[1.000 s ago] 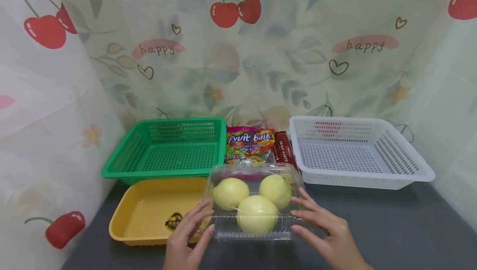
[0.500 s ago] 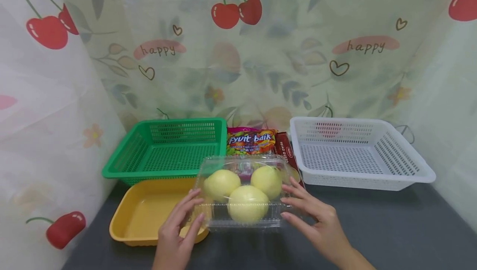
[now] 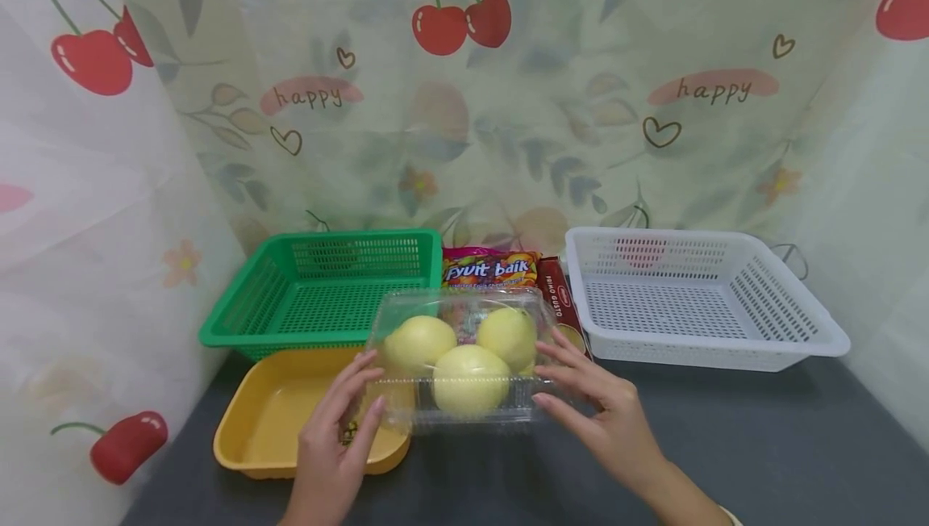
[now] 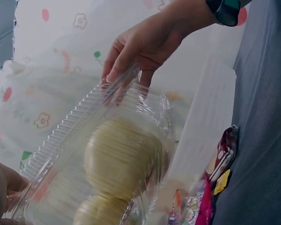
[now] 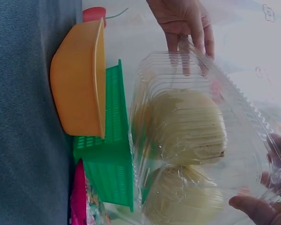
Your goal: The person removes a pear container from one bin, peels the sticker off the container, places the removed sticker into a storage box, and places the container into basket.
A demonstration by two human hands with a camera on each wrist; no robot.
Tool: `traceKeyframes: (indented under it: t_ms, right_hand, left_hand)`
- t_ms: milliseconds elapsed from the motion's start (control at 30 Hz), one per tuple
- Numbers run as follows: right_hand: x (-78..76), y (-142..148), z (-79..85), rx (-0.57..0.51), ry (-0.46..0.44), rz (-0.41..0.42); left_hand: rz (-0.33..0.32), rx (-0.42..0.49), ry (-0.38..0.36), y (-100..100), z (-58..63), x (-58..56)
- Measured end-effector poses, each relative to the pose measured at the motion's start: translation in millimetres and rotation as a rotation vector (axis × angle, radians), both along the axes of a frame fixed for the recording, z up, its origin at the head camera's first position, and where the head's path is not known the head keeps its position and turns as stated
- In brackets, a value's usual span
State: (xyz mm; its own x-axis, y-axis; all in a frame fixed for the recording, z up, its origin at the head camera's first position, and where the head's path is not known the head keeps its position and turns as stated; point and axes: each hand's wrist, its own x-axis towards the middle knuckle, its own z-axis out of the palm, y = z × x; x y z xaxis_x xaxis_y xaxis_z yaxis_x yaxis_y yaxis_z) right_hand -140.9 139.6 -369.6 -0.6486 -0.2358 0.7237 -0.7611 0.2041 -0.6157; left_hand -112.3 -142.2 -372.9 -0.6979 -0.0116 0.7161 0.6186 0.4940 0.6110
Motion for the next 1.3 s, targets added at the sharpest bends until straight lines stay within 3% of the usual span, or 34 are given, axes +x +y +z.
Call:
traceKeyframes:
  t_ms: [267, 400, 700, 933, 1133, 1300]
  right_hand:
    - [-5.2, -6, 0.8, 0.003, -0.018, -0.001]
    - [-7.2, -7, 1.6, 0.022, -0.042, -0.027]
    - [-15.1, -14, 5.0, 0.018, -0.006, -0.025]
    - [-22.5, -20, 9.3, 0.025, -0.015, -0.028]
    - [-31.6, -28, 14.5, 0.032, -0.025, -0.037]
    - [-42.1, -36, 17.0, 0.012, 0.062, -0.039]
  left_hand:
    - [0.052, -0.011, 0.031, -4, 1.0, -4.7]
    - [0.042, -0.006, 0.050, -6, 1.5, -6.9]
    - [0.059, -0.010, 0.057, -11, 7.3, -12.3]
    - [0.042, 0.007, 0.106, -15, 9.2, -20.1]
    - [0.082, 0.026, 0.042, -19, 15.8, -25.1]
    - [0.114, 0.039, -0.007, -24, 22.2, -28.5]
